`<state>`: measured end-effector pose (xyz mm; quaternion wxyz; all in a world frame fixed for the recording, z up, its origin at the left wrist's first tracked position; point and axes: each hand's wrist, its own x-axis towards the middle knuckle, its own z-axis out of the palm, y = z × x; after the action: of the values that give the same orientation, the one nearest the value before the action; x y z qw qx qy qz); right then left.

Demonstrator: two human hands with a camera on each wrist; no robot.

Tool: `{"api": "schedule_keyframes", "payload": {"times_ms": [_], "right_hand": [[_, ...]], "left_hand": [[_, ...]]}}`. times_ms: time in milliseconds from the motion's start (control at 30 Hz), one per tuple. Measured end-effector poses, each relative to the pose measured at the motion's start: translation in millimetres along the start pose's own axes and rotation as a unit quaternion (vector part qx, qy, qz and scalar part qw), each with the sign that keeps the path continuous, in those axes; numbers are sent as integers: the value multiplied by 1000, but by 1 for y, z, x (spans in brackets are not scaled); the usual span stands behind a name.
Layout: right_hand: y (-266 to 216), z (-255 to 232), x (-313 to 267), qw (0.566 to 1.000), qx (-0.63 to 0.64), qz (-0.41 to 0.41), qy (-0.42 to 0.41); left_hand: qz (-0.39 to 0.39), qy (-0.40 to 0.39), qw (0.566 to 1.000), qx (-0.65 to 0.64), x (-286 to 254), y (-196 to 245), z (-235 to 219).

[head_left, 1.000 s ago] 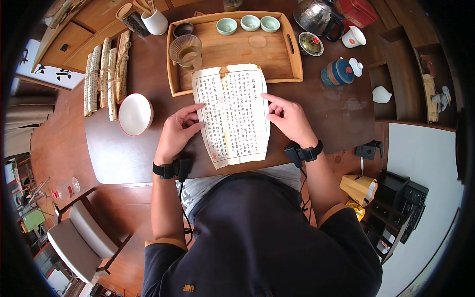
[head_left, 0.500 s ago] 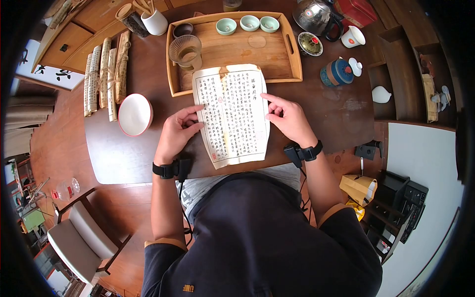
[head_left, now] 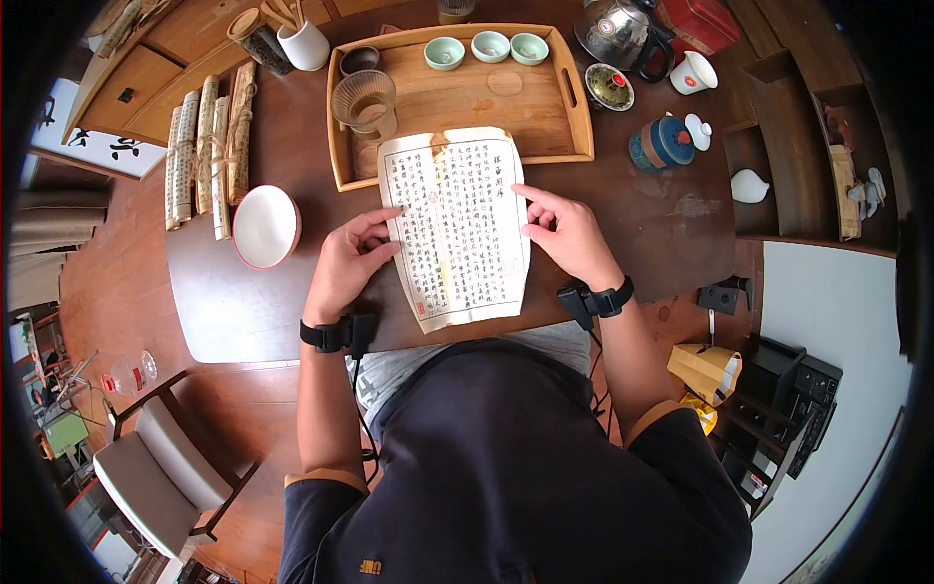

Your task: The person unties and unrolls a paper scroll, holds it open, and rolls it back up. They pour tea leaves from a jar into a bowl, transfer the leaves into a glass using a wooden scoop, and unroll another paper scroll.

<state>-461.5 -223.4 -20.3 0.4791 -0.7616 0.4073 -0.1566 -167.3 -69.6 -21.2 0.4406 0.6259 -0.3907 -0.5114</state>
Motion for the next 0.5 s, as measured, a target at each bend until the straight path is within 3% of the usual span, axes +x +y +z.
{"api": "schedule_keyframes", "payload": {"times_ms": [500], "right_hand": [[-1, -1, 0, 1000, -6, -3, -1]], "left_hand": [[1, -1, 1000, -6, 0, 0, 0]]}}
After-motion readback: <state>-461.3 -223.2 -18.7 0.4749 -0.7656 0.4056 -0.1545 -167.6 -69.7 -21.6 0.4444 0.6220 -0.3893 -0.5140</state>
